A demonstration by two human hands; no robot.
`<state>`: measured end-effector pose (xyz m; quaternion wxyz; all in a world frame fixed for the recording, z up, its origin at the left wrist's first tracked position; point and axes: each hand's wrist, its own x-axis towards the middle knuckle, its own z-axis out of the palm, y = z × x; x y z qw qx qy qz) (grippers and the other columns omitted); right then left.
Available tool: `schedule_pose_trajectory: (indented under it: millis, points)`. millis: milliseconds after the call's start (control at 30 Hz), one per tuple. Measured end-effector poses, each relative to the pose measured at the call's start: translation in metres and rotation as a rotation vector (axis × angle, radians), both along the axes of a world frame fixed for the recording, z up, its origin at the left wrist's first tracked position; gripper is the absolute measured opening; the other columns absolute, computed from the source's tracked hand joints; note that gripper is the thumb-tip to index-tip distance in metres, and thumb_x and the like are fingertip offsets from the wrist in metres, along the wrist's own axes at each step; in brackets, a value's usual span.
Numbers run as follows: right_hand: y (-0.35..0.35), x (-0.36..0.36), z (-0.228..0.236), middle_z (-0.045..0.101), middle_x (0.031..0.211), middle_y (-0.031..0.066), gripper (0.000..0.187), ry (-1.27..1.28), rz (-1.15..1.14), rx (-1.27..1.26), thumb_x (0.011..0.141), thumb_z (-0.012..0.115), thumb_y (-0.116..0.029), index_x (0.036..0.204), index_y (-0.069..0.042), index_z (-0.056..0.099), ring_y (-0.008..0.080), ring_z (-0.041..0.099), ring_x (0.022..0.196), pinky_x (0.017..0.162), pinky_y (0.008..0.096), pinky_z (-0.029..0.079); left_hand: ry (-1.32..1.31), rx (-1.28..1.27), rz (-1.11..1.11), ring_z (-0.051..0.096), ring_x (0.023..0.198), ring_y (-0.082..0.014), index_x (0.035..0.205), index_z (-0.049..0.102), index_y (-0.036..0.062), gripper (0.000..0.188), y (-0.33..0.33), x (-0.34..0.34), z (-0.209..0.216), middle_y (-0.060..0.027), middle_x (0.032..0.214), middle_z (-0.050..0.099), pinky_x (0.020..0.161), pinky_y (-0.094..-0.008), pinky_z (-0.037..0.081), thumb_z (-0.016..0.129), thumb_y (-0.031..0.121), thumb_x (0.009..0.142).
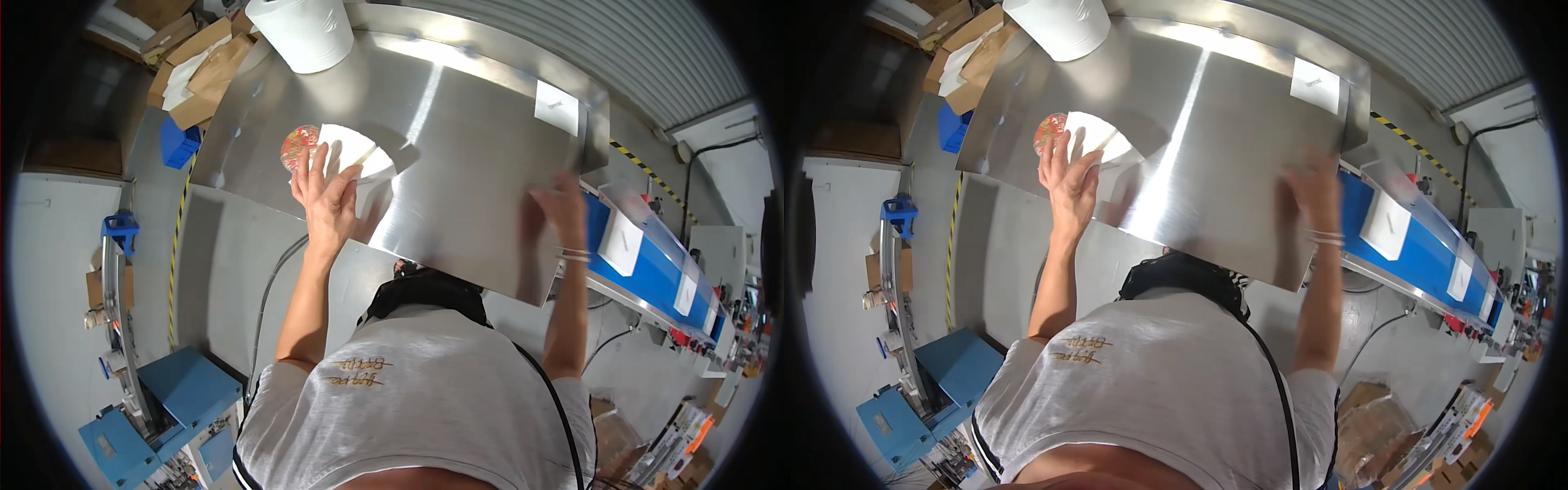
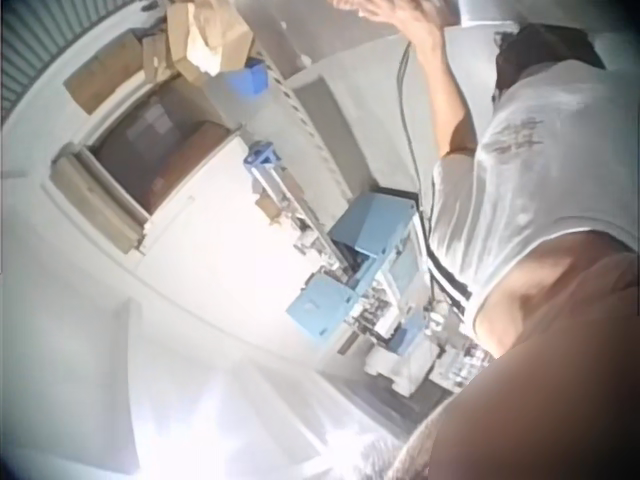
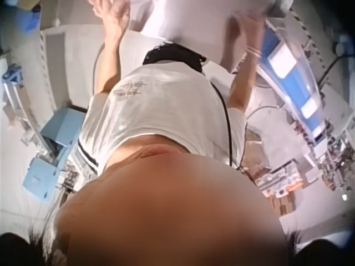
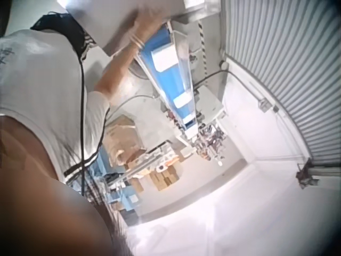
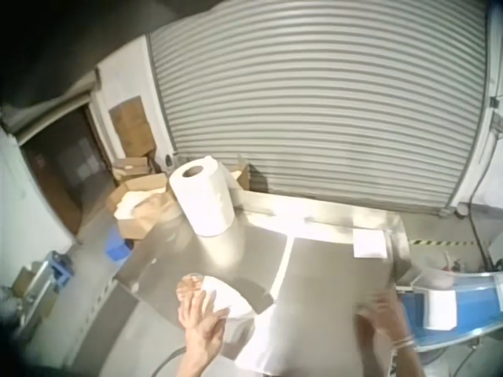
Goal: Picking up stacks of paper from a machine and placing them onto a moving conveyor belt.
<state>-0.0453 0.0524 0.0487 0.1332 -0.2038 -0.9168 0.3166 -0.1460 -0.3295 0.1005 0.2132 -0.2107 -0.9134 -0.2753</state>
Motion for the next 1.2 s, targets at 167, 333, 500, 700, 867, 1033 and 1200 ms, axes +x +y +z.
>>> schedule_pose_trajectory:
  millis: [167, 333, 500, 700, 867, 1033, 1200]
  points:
    - [-0.143, -0.086, 0.034, 0.054, 0.116, 0.0078, 0.049, 0.021, 0.671, -0.441, 0.072, 0.074, -0.012, 0.117, -0.009, 0.053, 0.0224, 0.056, 0.1, 0.085, 0.0333, 0.047, 0.003, -0.023, -0.044, 0.026, 0.133, -0.0383, 0.093, 0.071, 0.0164, 0.029, 0.003, 0.001, 0.003, -0.0145, 0.136, 0.042, 0.106, -0.0539, 0.016, 0.067, 0.002, 0.069]
    - [-0.162, -0.124, 0.005, 0.054, 0.115, 0.011, 0.045, 0.065, 0.851, -0.406, 0.076, 0.071, -0.021, 0.114, -0.004, 0.053, 0.0255, 0.056, 0.1, 0.085, 0.0332, 0.046, 0.012, -0.064, -0.031, 0.03, 0.13, -0.0384, 0.116, 0.058, 0.0132, 0.052, 0.004, -0.006, 0.012, -0.0172, 0.138, 0.039, 0.104, -0.0507, 0.022, 0.076, 0.019, 0.067]
    - [-0.128, -0.088, -0.005, 0.055, 0.094, 0.0031, 0.032, -0.004, 0.56, -1.069, 0.088, 0.063, -0.027, 0.1, 0.001, 0.052, 0.0084, 0.049, 0.087, 0.076, 0.0241, 0.043, -0.042, -0.106, 0.039, 0.06, 0.088, -0.0338, 0.112, 0.057, 0.0016, 0.056, -0.013, -0.03, 0.004, -0.0187, 0.099, 0.062, 0.079, -0.0423, 0.047, 0.08, 0.026, 0.067]
    - [-0.022, 0.004, -0.055, 0.058, 0.091, 0.0034, 0.031, 0.034, 0.193, -0.909, 0.09, 0.061, -0.025, 0.104, 0.001, 0.054, 0.0093, 0.052, 0.082, 0.076, 0.0243, 0.044, -0.244, 0.027, 0.112, 0.058, 0.095, -0.0336, 0.106, 0.059, -0.0018, 0.037, 0.021, -0.005, 0.02, -0.0186, 0.101, 0.06, 0.085, -0.0402, 0.045, 0.072, 0.012, 0.075]
    - [0.092, 0.112, -0.01, 0.06, 0.079, 0.0003, 0.025, 0.059, -0.317, -0.618, 0.088, 0.064, -0.025, 0.091, -0.001, 0.064, 0.0078, 0.05, 0.074, 0.064, 0.0259, 0.043, -0.283, 0.114, -0.016, 0.057, 0.093, -0.035, 0.105, 0.059, -0.0033, 0.037, 0.094, 0.043, 0.004, -0.0185, 0.099, 0.06, 0.083, -0.0401, 0.046, 0.072, 0.013, 0.075]
    - [0.211, 0.187, -0.036, 0.064, 0.079, 0.005, 0.033, 0.21, -0.494, -0.395, 0.084, 0.067, -0.033, 0.088, 0.0, 0.064, 0.0109, 0.056, 0.071, 0.061, 0.0292, 0.046, -0.348, 0.004, -0.126, 0.055, 0.096, -0.0352, 0.106, 0.057, -0.004, 0.035, 0.169, 0.117, 0.02, -0.0194, 0.1, 0.058, 0.084, -0.0414, 0.045, 0.069, 0.011, 0.077]
    - [0.249, 0.216, -0.04, 0.065, 0.096, 0.0172, 0.055, -0.114, -0.697, 0.852, 0.08, 0.065, -0.043, 0.114, -0.001, 0.055, 0.0369, 0.061, 0.085, 0.065, 0.0419, 0.051, -0.327, 0.209, -0.209, 0.052, 0.105, -0.0321, 0.116, 0.057, 0.0045, 0.038, 0.193, 0.145, 0.013, -0.018, 0.115, 0.054, 0.09, -0.0398, 0.043, 0.064, 0.006, 0.079]
